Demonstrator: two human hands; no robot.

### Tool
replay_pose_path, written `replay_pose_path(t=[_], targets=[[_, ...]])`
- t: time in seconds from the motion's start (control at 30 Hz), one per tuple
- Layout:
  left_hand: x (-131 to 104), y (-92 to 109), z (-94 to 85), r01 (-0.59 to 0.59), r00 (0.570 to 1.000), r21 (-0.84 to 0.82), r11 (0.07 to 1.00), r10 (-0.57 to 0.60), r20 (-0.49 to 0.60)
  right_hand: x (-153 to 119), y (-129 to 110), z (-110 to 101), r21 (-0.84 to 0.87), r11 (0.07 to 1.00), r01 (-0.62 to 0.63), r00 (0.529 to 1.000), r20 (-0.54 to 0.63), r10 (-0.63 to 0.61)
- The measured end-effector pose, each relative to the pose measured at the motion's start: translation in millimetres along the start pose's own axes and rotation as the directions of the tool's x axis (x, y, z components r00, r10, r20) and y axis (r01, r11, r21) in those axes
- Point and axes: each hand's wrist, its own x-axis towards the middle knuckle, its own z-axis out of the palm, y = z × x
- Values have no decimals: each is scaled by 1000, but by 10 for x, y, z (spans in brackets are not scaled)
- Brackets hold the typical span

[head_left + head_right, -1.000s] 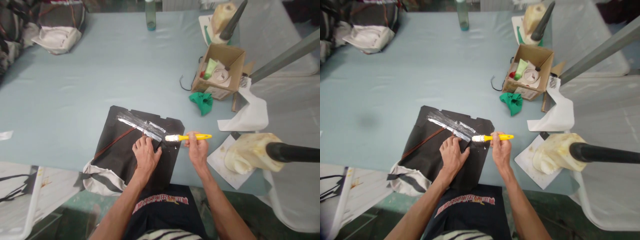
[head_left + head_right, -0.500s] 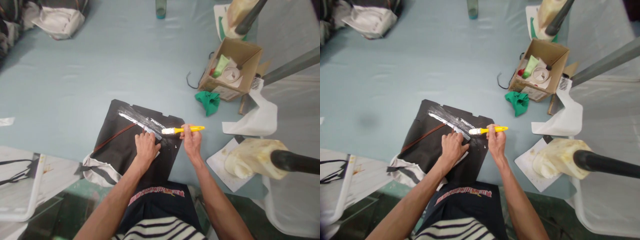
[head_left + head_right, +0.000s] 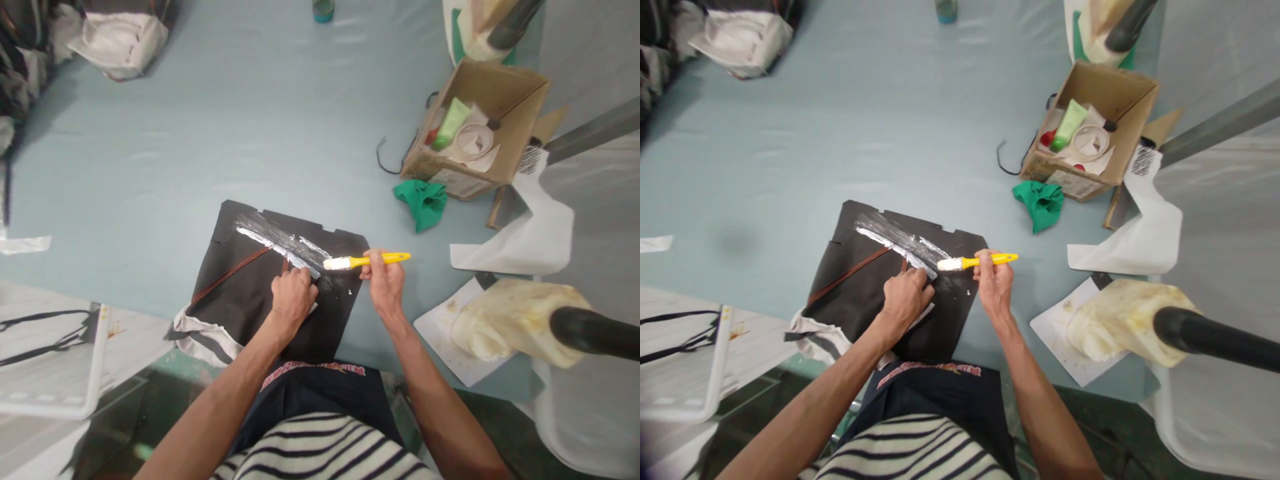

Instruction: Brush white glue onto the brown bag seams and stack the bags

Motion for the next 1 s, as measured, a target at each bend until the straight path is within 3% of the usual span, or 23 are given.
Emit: replay_pose_path(t=[0.23,0.57,1.0], targets=[[-222,-58,187,14,987,-103,995,-30,-156,15,-227,30,-87,994,64,987,155,-50],[-258,-51,316,10,971,-198,980,-57,-233,140,-332,219,-362,899,248,916,390,-96],[-292,-45,363,10,953,-259,966,-87,-289,140,-467,282,-484,805,344,908,391,-153]])
